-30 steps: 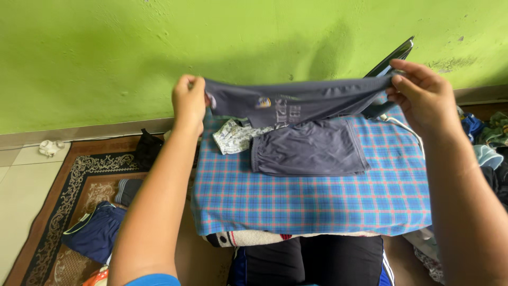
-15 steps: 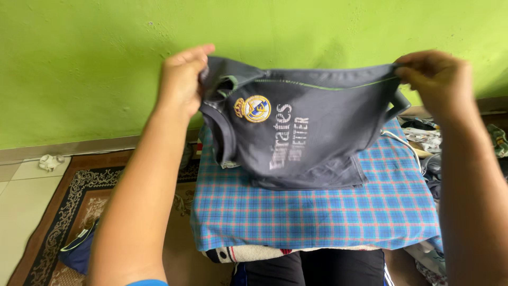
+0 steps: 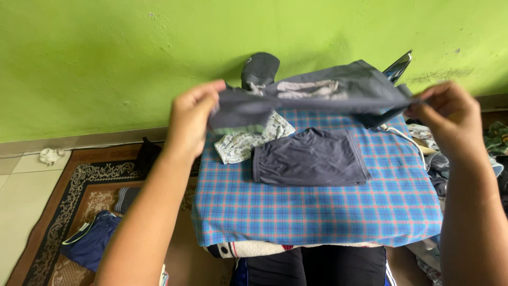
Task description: The person folds several pieces of children's clothing, including a blue jersey and dark shorts, on a low table. They smooth each item, fold it neatly, and place it on a growing stack on the floor.
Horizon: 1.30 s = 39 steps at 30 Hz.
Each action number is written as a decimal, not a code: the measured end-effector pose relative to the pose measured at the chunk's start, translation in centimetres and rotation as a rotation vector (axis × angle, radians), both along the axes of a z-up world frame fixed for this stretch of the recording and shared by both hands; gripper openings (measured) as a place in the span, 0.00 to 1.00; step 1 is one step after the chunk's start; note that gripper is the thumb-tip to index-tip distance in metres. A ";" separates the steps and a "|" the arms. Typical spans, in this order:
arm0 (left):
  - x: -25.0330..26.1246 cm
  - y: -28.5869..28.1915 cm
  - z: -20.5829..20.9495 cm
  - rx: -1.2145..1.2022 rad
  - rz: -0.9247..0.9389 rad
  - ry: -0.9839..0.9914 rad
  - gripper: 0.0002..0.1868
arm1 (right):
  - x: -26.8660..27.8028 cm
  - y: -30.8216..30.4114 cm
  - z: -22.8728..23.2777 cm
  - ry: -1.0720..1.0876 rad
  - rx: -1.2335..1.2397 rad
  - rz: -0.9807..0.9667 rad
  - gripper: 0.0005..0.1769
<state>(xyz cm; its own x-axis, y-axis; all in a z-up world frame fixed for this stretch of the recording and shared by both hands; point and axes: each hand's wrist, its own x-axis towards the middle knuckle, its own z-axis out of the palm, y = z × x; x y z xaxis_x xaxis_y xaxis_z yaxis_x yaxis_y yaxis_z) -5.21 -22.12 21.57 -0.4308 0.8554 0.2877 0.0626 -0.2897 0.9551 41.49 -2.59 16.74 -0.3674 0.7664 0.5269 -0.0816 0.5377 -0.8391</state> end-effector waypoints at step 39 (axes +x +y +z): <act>8.8 0.7 -19.3 0.127 -0.221 1.252 0.19 | -30.9 0.4 -11.5 -0.717 0.414 0.056 0.16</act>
